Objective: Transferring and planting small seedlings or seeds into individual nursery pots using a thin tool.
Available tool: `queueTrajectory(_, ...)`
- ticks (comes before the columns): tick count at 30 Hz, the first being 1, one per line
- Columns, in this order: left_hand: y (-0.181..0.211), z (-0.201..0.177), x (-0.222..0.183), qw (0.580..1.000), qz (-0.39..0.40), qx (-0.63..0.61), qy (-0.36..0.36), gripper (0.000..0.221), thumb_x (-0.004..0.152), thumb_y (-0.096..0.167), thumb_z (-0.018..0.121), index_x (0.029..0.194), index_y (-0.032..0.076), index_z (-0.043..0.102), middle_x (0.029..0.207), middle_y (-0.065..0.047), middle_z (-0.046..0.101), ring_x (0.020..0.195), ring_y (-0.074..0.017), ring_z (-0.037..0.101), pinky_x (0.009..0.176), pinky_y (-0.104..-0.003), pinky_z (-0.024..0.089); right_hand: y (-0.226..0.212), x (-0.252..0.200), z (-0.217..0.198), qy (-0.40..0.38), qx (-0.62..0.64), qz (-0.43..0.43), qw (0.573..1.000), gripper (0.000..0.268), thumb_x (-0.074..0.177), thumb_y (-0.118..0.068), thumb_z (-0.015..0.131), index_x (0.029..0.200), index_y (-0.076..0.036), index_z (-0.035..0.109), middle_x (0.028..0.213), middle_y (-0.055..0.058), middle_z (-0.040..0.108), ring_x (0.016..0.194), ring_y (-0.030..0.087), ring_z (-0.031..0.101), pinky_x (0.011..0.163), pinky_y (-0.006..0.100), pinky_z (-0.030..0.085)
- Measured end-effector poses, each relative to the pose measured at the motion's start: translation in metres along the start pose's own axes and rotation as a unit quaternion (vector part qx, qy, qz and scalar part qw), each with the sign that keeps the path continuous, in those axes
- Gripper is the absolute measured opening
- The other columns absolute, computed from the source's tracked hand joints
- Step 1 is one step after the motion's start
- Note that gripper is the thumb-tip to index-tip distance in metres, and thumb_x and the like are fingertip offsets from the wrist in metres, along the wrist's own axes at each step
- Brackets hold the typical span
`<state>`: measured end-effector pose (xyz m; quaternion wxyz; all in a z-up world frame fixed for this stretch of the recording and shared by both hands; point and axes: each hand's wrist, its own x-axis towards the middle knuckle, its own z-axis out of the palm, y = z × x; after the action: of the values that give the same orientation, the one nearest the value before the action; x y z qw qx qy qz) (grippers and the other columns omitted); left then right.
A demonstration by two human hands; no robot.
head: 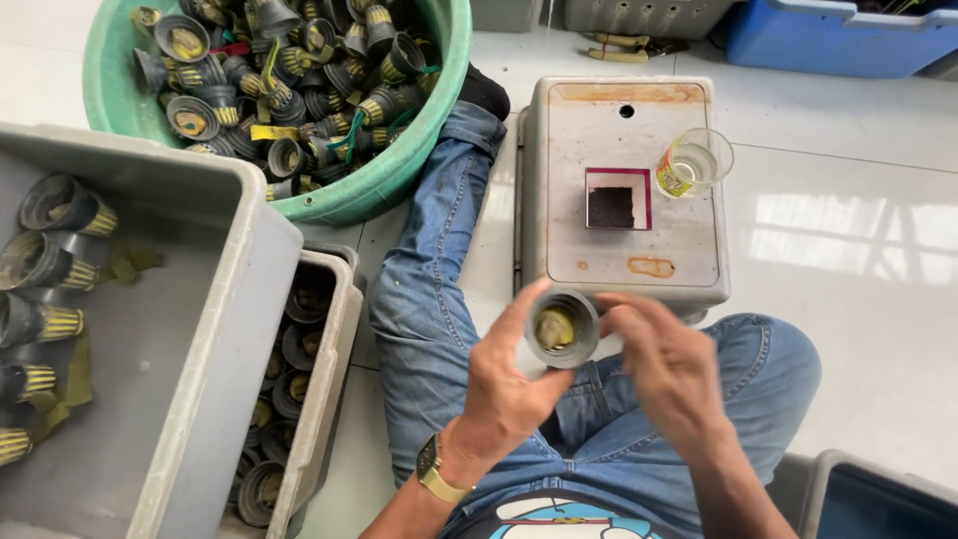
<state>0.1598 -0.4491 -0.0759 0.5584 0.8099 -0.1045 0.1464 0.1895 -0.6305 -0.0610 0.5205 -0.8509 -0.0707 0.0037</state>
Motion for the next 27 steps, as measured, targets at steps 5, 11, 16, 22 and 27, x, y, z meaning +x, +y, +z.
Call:
queueTrajectory(5,-0.007,-0.020,0.011,0.815,-0.213,-0.539,0.021,0.071,0.085,-0.001,0.076,0.150,-0.005,0.045,0.126,-0.025,0.067,0.116,-0.0352,0.069,0.099,-0.041,0.058,0.002,-0.012,-0.025,0.105,0.099,-0.108,0.984,0.033,0.113,-0.026,0.047,0.107,-0.001,0.069,0.103,0.009,0.073,0.074,0.010,0.057,0.068,0.022,0.049)
queueTrajectory(11,-0.005,-0.042,0.021,0.737,-0.238,-0.633,0.003,0.072,0.089,0.001,0.072,0.152,-0.008,0.039,0.130,-0.032,0.065,0.117,-0.0408,0.068,0.099,-0.046,0.060,-0.004,-0.024,-0.025,0.088,0.129,0.005,0.988,0.028,0.111,-0.012,0.052,0.112,0.005,0.074,0.089,0.016,0.077,0.067,0.016,0.070,0.056,0.028,0.056)
queueTrajectory(16,-0.001,-0.045,0.026,0.742,-0.232,-0.629,0.001,0.077,0.088,0.003,0.071,0.155,0.000,0.033,0.132,-0.031,0.062,0.115,-0.0378,0.069,0.097,-0.044,0.061,-0.040,-0.027,-0.021,0.000,0.210,-0.028,0.977,0.023,0.102,-0.004,0.055,0.116,0.006,0.070,0.105,0.018,0.077,0.093,0.021,0.076,0.083,0.032,0.064)
queueTrajectory(22,-0.002,-0.043,0.024,0.768,-0.237,-0.595,-0.008,0.072,0.091,0.002,0.072,0.153,-0.007,0.036,0.130,-0.032,0.064,0.113,-0.0371,0.070,0.095,-0.045,0.062,-0.051,-0.032,-0.021,-0.045,0.209,-0.084,0.973,0.019,0.096,0.003,0.060,0.110,0.009,0.070,0.118,0.022,0.072,0.106,0.024,0.075,0.091,0.034,0.062)
queueTrajectory(27,0.006,-0.043,0.024,0.765,-0.245,-0.596,-0.024,0.070,0.092,0.008,0.074,0.154,-0.001,0.042,0.122,-0.032,0.068,0.103,-0.0346,0.073,0.083,-0.042,0.064,-0.053,-0.036,-0.018,0.033,0.125,-0.175,0.976,0.018,0.094,0.005,0.066,0.111,0.009,0.070,0.108,0.019,0.076,0.099,0.024,0.078,0.087,0.032,0.066)
